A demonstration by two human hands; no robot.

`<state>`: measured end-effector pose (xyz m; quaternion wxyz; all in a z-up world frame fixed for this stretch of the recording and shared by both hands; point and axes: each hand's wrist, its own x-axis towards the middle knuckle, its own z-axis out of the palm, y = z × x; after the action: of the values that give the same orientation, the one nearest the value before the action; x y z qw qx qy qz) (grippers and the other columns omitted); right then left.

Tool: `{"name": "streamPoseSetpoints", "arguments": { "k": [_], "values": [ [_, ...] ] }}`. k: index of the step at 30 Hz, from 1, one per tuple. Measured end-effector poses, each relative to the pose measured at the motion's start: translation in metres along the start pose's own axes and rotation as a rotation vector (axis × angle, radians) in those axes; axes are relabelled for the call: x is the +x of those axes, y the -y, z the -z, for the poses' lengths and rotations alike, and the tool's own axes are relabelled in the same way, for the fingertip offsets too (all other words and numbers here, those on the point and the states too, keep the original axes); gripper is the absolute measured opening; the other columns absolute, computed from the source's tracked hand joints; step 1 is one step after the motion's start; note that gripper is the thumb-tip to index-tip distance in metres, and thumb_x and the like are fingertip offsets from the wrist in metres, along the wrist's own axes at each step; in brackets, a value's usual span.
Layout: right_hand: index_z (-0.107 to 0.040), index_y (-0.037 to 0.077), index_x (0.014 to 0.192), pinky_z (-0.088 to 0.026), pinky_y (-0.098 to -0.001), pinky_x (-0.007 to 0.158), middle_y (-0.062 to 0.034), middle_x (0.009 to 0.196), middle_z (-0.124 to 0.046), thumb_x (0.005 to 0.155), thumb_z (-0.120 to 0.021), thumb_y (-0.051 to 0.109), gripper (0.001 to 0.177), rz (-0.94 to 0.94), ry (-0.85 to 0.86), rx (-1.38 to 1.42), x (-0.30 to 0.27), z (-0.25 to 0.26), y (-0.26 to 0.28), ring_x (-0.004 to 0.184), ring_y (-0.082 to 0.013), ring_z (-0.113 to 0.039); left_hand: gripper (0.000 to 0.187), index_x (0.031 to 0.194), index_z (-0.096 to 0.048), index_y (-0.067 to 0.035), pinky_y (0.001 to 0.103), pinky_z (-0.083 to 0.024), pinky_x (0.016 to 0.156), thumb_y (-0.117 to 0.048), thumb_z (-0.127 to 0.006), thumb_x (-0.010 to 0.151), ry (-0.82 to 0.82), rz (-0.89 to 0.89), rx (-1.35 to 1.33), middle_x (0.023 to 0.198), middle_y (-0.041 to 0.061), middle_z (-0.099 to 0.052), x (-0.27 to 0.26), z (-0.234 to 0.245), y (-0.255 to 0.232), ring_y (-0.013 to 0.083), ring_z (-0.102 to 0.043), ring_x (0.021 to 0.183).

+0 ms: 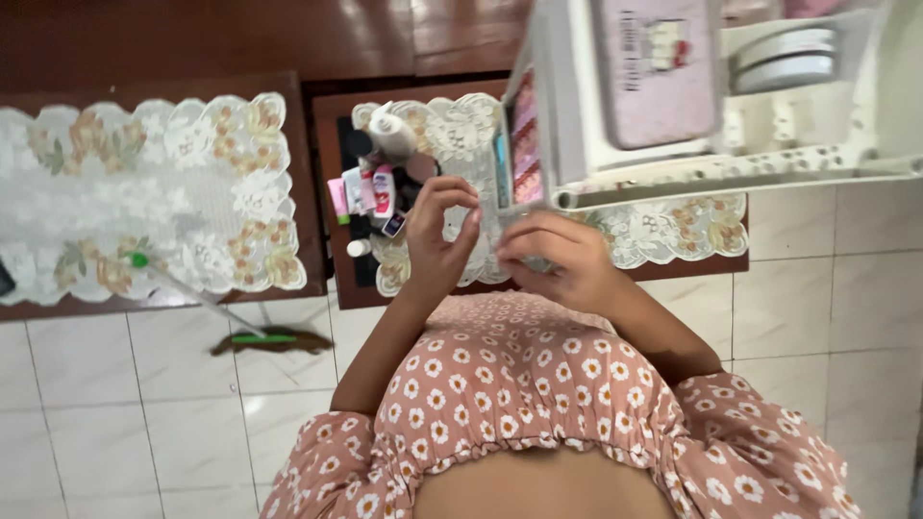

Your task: The person removes various toiletries and boxes from a wall-mounted plastic organizer and places them onto a wooden surface below. They handle bottles, a pouch, and several small boxes one by one, then remove the organizer itself and place it on the surface.

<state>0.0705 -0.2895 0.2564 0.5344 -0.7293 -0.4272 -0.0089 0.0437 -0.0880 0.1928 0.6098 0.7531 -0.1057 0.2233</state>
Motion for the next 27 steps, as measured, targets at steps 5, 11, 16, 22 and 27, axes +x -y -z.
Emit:
{"name": "streamPoseSetpoints", "arguments": {
  "k": [5,11,16,22,27],
  "values": [
    [-0.069,0.005,0.099,-0.06,-0.0314,0.08,-0.0102,0.102,-0.073,0.085,-0.082,0.001,0.019,0.044,-0.162,-0.142,-0.028,0.057,0.005,0.096,-0.0221,-0.074,0.02,0.105,-0.062,-0.002,0.037,-0.055,0.089,0.005,-0.072,0.089,0.086,-0.21,0.032,0.111,0.013,-0.062,0.021,-0.039,-0.035,0.0275,-0.065,0.1],
    [-0.069,0.006,0.103,-0.059,-0.0319,0.081,-0.0097,0.101,-0.074,0.09,-0.077,-0.002,0.018,-0.005,-0.372,-0.375,-0.054,0.124,-0.002,0.093,-0.0217,-0.074,0.022,0.107,-0.063,0.0,0.038,-0.059,0.087,0.003,-0.076,0.089,0.247,-0.428,0.012,0.116,0.016,-0.062,0.037,-0.089,-0.056,0.0292,-0.067,0.104],
    [-0.069,0.003,0.117,-0.055,-0.036,0.086,-0.0118,0.116,-0.072,0.093,-0.078,-0.002,0.026,-0.143,-0.381,-0.522,-0.055,0.181,-0.02,0.105,-0.028,-0.068,0.021,0.109,-0.063,0.001,0.032,-0.062,0.084,0.007,-0.075,0.093,0.347,-0.5,-0.022,0.122,0.016,-0.062,0.046,-0.139,-0.068,0.0221,-0.069,0.103],
    [-0.066,0.003,0.126,-0.05,-0.0404,0.104,-0.0119,0.132,-0.063,0.095,-0.078,0.0,0.033,-0.141,-0.296,-0.726,-0.048,0.228,-0.054,0.121,-0.0328,-0.059,0.033,0.127,-0.057,-0.001,0.032,-0.06,0.095,0.002,-0.071,0.098,0.408,-0.355,0.063,0.143,0.018,-0.049,0.069,-0.191,-0.075,0.0282,-0.068,0.12],
    [-0.065,0.005,0.129,-0.048,-0.0443,0.105,-0.0118,0.134,-0.062,0.093,-0.082,0.005,0.04,-0.131,-0.233,-0.756,-0.045,0.25,-0.066,0.121,-0.0367,-0.059,0.044,0.135,-0.053,-0.007,0.039,-0.058,0.106,-0.003,-0.072,0.095,0.38,-0.446,0.227,0.15,0.013,-0.045,0.078,-0.221,-0.089,0.0354,-0.06,0.136]
  ]
}}
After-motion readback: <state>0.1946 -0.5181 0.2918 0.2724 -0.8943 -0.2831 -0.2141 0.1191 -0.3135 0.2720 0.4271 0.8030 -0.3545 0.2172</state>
